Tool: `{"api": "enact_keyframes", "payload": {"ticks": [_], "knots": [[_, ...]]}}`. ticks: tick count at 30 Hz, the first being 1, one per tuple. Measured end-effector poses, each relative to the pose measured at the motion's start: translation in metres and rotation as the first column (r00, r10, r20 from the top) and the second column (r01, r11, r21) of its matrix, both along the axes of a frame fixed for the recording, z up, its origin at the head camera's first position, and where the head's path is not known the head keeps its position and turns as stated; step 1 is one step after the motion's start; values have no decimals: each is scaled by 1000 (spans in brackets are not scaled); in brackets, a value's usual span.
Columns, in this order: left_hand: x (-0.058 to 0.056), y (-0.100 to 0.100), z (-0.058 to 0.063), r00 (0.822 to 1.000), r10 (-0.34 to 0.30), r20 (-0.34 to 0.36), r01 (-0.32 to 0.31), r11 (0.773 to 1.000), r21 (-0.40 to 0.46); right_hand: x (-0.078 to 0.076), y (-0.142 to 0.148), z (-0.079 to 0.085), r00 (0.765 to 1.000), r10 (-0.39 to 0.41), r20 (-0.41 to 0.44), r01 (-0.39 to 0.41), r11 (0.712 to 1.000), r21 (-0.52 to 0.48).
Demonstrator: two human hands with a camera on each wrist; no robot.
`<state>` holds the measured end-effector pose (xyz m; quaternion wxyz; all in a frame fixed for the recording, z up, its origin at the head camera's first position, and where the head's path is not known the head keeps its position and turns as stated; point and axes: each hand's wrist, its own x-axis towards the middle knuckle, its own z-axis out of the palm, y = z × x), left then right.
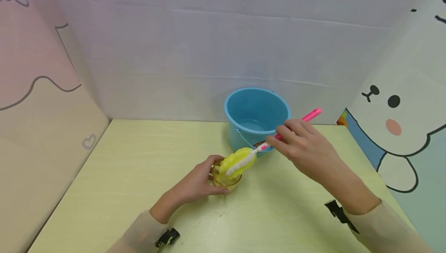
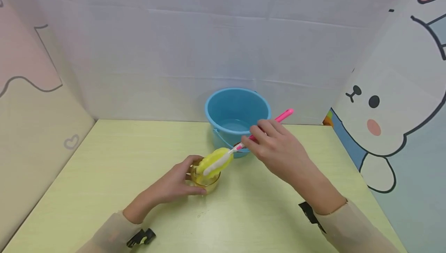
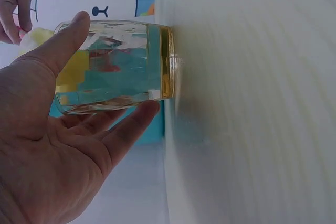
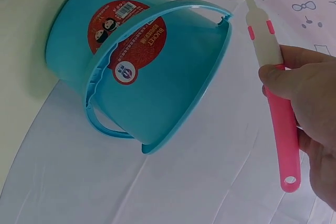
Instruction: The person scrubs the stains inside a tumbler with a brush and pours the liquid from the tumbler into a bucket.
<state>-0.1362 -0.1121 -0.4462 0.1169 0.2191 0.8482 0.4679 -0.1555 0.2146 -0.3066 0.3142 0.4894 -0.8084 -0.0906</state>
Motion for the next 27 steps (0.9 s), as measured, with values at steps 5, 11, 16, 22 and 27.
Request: {"api": "enact_keyframes", "payload": {"ticks": [5,11,16,22,27], "knots": [[1,3,1,1000,3,13,-3,1000,9,-3,-8,-2,1000,9,-18,-8,998,55],[1,5,2,1000,3,30,-3,1000,17,-6,-19,-4,999,24,-35,-19,991,136],[0,6,2,999,-2,35,2,1000,21,-6,-25,-3,999,24,-41,-17,984,180],[0,5,0,1000,-17,21,16,999,44,-4,-34,-2,996,49,-75,-30,971,238],[0,5,-1,1000,-24,7,23,999,49,-4,-45,-1,991,94,-96,-66,963,261]]}}
